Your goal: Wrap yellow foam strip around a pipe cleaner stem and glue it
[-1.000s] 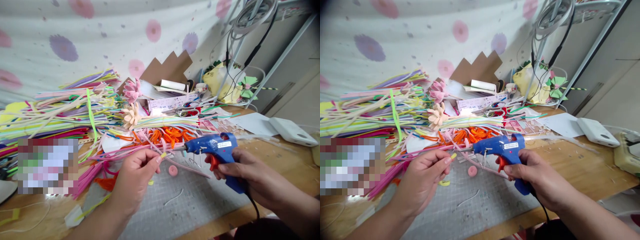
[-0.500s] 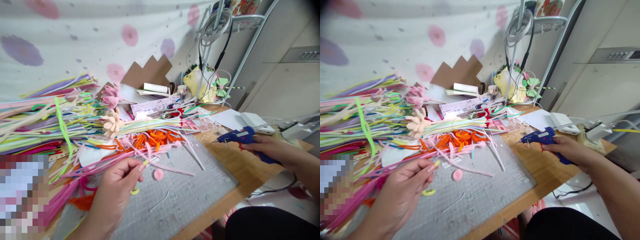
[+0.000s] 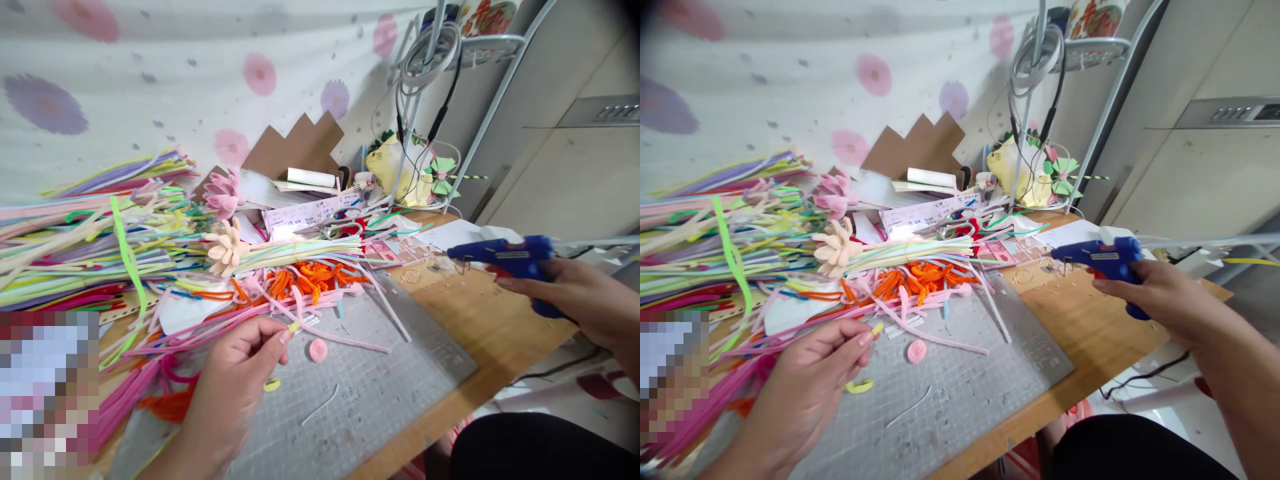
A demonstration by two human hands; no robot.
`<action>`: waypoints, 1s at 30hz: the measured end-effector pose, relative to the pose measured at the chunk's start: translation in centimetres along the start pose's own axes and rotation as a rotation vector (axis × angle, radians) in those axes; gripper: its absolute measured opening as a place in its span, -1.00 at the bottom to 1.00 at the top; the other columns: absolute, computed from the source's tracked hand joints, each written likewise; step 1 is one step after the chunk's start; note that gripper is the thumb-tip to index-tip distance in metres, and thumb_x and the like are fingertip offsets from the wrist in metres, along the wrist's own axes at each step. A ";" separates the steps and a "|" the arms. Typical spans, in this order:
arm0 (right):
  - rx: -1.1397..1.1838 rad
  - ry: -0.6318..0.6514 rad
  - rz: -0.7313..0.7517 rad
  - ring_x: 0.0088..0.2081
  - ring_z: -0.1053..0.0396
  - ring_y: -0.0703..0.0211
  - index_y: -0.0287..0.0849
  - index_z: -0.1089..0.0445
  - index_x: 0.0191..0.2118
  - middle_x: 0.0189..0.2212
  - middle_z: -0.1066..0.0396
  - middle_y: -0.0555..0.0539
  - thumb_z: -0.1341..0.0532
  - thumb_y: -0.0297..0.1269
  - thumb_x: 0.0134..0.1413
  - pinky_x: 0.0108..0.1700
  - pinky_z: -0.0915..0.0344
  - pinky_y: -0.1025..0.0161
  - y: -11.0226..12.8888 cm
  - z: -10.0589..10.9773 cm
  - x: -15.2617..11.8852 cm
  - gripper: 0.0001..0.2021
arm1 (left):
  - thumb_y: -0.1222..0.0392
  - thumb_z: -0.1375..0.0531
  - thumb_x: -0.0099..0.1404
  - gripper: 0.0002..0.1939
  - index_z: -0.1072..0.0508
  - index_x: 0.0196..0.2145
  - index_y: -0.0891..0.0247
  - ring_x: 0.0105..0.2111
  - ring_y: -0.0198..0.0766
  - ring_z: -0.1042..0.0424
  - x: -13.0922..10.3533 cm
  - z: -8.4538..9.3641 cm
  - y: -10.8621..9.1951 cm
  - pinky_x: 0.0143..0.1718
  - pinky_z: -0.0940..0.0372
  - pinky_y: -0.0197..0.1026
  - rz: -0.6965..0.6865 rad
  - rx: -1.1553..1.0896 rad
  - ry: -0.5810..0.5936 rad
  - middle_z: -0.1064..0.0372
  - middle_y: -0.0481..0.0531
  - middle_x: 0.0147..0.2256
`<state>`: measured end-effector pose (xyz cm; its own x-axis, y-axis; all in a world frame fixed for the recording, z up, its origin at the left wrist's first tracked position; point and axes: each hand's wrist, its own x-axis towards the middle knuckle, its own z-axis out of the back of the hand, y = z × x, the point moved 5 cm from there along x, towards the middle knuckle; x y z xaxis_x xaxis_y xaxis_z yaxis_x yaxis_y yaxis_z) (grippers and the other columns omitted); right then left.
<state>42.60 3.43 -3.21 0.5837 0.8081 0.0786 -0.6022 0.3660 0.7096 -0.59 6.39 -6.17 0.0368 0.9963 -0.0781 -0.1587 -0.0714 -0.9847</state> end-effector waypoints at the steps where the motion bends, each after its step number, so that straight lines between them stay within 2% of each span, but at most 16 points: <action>1: 0.188 0.109 -0.039 -0.59 -0.28 0.20 -0.13 -0.49 -0.41 -0.53 -0.44 -0.07 -0.35 -0.15 -0.29 -0.63 -0.16 0.32 1.1 -0.9 -1.3 -0.76 | 0.09 -0.21 0.15 -0.83 -0.43 -0.49 0.23 -0.56 -0.34 -0.16 -0.1 -0.1 -0.1 -0.57 -0.05 -0.32 -0.004 0.005 0.010 -0.25 -0.12 -0.60; 3: 0.466 0.268 -0.099 -0.42 -0.35 0.12 -0.09 -0.49 -0.30 -0.38 -0.47 -0.10 -0.39 -0.15 -0.32 -0.48 -0.25 0.29 3.7 -2.7 -4.3 -0.67 | 0.11 -0.19 0.18 -0.82 -0.42 -0.51 0.23 -0.56 -0.35 -0.14 -0.2 -0.2 -0.3 -0.57 -0.05 -0.32 -0.020 0.018 0.033 -0.25 -0.12 -0.60; 5: 0.577 0.433 -0.104 -0.39 -0.34 0.07 -0.09 -0.48 -0.35 -0.39 -0.46 -0.09 -0.42 -0.11 -0.42 -0.43 -0.26 0.25 6.1 -4.9 -7.0 -0.64 | 0.12 -0.17 0.20 -0.80 -0.41 -0.52 0.24 -0.57 -0.35 -0.13 -0.3 -0.3 -0.5 -0.56 -0.04 -0.32 -0.036 0.033 0.048 -0.25 -0.12 -0.60; 9: 0.522 0.834 0.003 -0.35 -0.30 0.09 -0.10 -0.47 -0.35 -0.41 -0.41 -0.04 -0.37 -0.04 -0.27 -0.34 -0.21 0.23 9.2 -9.5 -11.0 -0.68 | 0.13 -0.16 0.21 -0.79 -0.40 -0.53 0.24 -0.58 -0.35 -0.13 -0.5 -0.3 -0.8 -0.56 -0.04 -0.30 -0.058 0.057 0.037 -0.22 -0.13 -0.62; 12: 0.496 0.987 0.037 -0.38 -0.26 0.16 -0.13 -0.45 -0.38 -0.43 -0.37 -0.01 -0.36 -0.04 -0.26 -0.37 -0.17 0.28 10.1 -11.5 -12.4 -0.69 | 0.16 -0.16 0.20 -0.77 -0.38 -0.58 0.24 -0.59 -0.36 -0.14 -0.6 -0.3 -1.3 -0.56 -0.04 -0.30 -0.085 0.081 0.025 -0.23 -0.13 -0.64; 21: 0.422 0.990 0.057 -0.48 -0.16 0.25 -0.17 -0.37 -0.46 -0.54 -0.26 0.04 -0.33 -0.09 -0.20 -0.44 -0.11 0.34 10.2 -12.6 -12.6 -0.74 | 0.20 -0.17 0.17 -0.81 -0.40 -0.58 0.24 -0.62 -0.37 -0.19 -0.6 -0.2 -1.9 -0.58 -0.06 -0.31 -0.110 0.111 -0.007 -0.27 -0.13 -0.66; 25: 0.401 1.011 0.075 -0.47 -0.17 0.23 -0.16 -0.37 -0.47 -0.54 -0.25 0.04 -0.34 -0.04 -0.23 -0.44 -0.13 0.33 10.2 -12.7 -12.7 -0.71 | 0.21 -0.17 0.16 -0.81 -0.41 -0.59 0.24 -0.62 -0.36 -0.21 -0.6 -0.2 -1.8 -0.58 -0.07 -0.31 -0.109 0.115 -0.008 -0.29 -0.11 -0.67; 30: 0.385 0.984 0.026 -0.48 -0.20 0.25 -0.15 -0.40 -0.45 -0.55 -0.26 0.04 -0.33 -0.14 -0.18 -0.43 -0.16 0.33 9.8 -12.8 -12.8 -0.79 | 0.20 -0.18 0.15 -0.81 -0.42 -0.59 0.24 -0.61 -0.36 -0.21 -0.8 -0.3 -2.0 -0.57 -0.08 -0.31 -0.119 0.096 0.000 -0.30 -0.11 -0.66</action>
<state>22.29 2.56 -6.20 -0.2299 0.8946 -0.3831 -0.2938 0.3115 0.9037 0.02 5.75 -4.22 0.0614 0.9974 0.0384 -0.2469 0.0525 -0.9676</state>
